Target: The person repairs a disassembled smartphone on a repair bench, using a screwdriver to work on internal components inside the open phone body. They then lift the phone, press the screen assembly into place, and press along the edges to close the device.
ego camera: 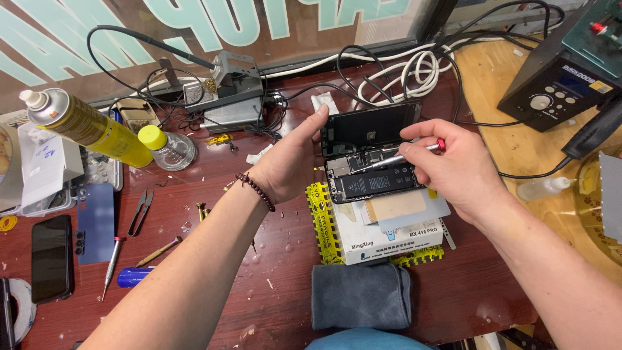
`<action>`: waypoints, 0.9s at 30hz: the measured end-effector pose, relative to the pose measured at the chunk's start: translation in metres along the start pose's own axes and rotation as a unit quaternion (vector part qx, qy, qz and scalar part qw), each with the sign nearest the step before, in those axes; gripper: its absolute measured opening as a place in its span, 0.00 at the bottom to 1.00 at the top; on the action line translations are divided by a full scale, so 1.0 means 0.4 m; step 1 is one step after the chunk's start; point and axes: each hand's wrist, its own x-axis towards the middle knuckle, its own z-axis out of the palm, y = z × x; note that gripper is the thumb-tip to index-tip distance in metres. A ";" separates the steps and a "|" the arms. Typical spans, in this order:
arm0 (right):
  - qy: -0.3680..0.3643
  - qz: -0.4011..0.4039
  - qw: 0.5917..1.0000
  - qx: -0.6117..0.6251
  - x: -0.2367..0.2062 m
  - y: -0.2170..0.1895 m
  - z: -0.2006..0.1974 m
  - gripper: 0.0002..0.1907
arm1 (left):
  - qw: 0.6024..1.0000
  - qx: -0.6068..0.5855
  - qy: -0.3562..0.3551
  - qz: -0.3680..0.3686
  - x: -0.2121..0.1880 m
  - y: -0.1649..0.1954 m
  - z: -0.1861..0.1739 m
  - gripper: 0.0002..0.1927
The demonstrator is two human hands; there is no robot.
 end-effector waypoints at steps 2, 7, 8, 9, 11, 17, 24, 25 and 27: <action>0.017 -0.020 1.000 -0.015 -0.007 -0.013 0.008 0.14 | 1.000 0.004 -0.001 0.001 -0.002 -0.001 -0.002 0.32; 0.049 -0.093 0.986 -0.131 -0.030 -0.053 0.024 0.14 | 1.000 0.009 0.004 -0.004 -0.004 0.000 0.002 0.33; 0.042 -0.110 0.984 -0.137 -0.032 -0.060 0.028 0.14 | 1.000 0.009 0.005 -0.003 -0.005 0.001 0.003 0.33; 0.034 -0.127 0.981 -0.142 -0.033 -0.066 0.033 0.14 | 1.000 0.009 0.005 -0.002 -0.005 0.001 0.005 0.33; 0.031 -0.149 0.974 -0.168 -0.037 -0.076 0.040 0.14 | 1.000 0.012 0.006 0.000 -0.006 0.000 0.009 0.33; 0.047 -0.183 0.952 -0.240 -0.049 -0.098 0.059 0.13 | 1.000 0.020 0.009 0.004 -0.007 0.002 0.012 0.33; 0.046 -0.234 0.921 -0.309 -0.054 -0.123 0.061 0.13 | 0.999 0.030 0.029 -0.001 -0.007 0.005 0.017 0.35; 0.044 -0.237 0.917 -0.318 -0.057 -0.126 0.059 0.13 | 0.999 0.034 0.033 0.001 -0.007 0.003 0.019 0.35; 0.039 -0.221 0.922 -0.315 -0.059 -0.130 0.061 0.13 | 0.999 0.023 0.035 -0.003 -0.005 0.003 0.021 0.35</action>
